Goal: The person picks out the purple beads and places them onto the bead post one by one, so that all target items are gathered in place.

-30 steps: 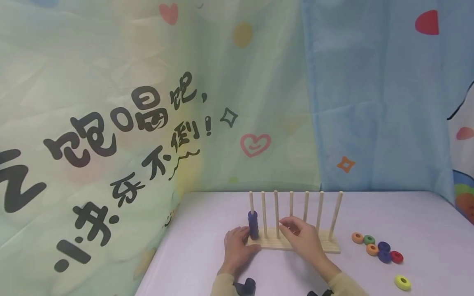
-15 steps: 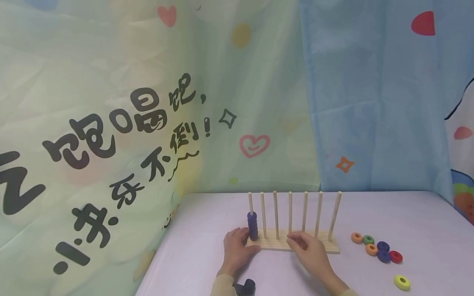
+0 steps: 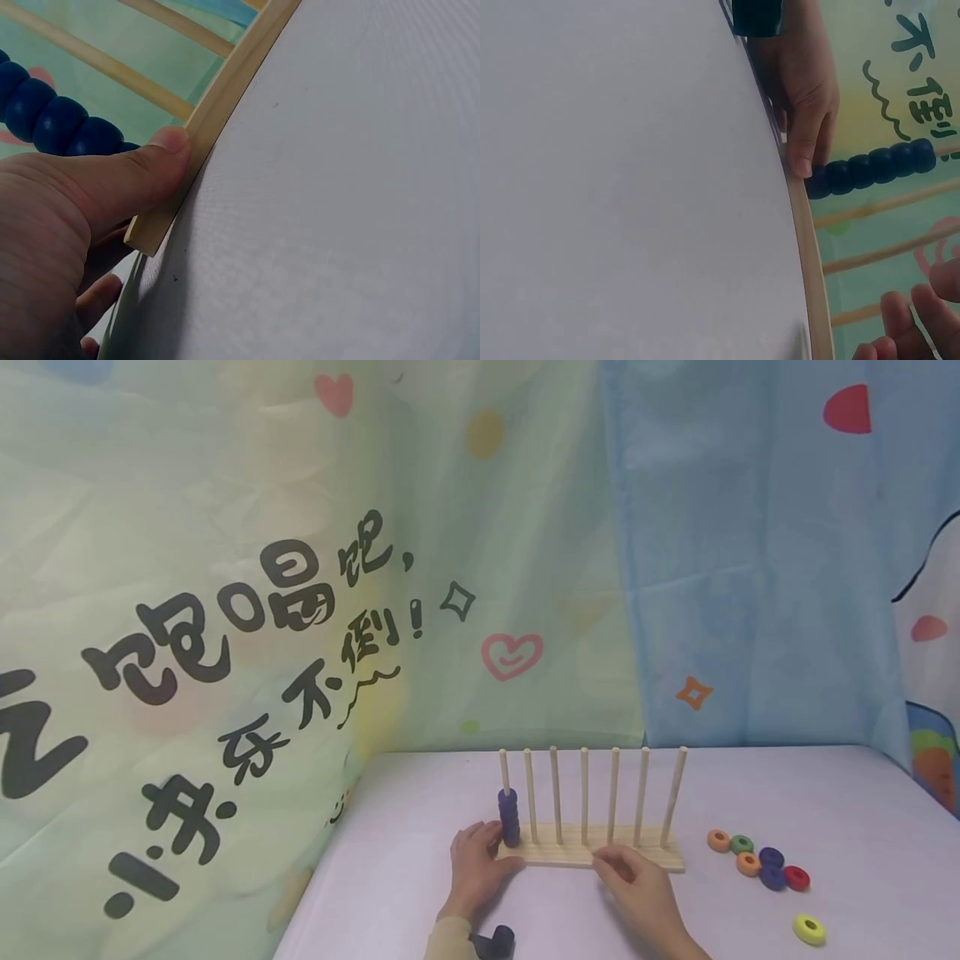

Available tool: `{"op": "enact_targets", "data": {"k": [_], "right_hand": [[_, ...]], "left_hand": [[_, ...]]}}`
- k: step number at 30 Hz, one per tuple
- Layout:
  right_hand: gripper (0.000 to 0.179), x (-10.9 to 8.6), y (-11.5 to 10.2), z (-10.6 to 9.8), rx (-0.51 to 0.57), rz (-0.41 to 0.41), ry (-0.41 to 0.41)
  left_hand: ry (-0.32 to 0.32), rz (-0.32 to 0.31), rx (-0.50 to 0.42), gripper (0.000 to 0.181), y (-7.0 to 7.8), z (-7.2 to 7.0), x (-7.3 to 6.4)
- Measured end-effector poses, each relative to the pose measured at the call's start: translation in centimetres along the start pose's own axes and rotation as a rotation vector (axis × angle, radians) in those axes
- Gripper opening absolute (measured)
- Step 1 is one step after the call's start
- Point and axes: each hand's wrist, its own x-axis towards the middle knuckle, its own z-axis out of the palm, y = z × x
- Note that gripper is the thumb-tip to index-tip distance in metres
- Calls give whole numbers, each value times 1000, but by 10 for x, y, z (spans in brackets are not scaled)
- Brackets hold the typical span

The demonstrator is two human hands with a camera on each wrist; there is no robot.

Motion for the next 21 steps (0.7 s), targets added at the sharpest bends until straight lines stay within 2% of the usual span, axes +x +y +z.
{"op": "enact_targets", "data": {"k": [8,21], "right_hand": [[12,-5,7,-20,-44,52,11],[17,-8,25,-45,-111,130,109]], "left_hand": [[13,9,-25,63,3,-1,-1],[3,10,-12,61,4,-2,-1]]}}
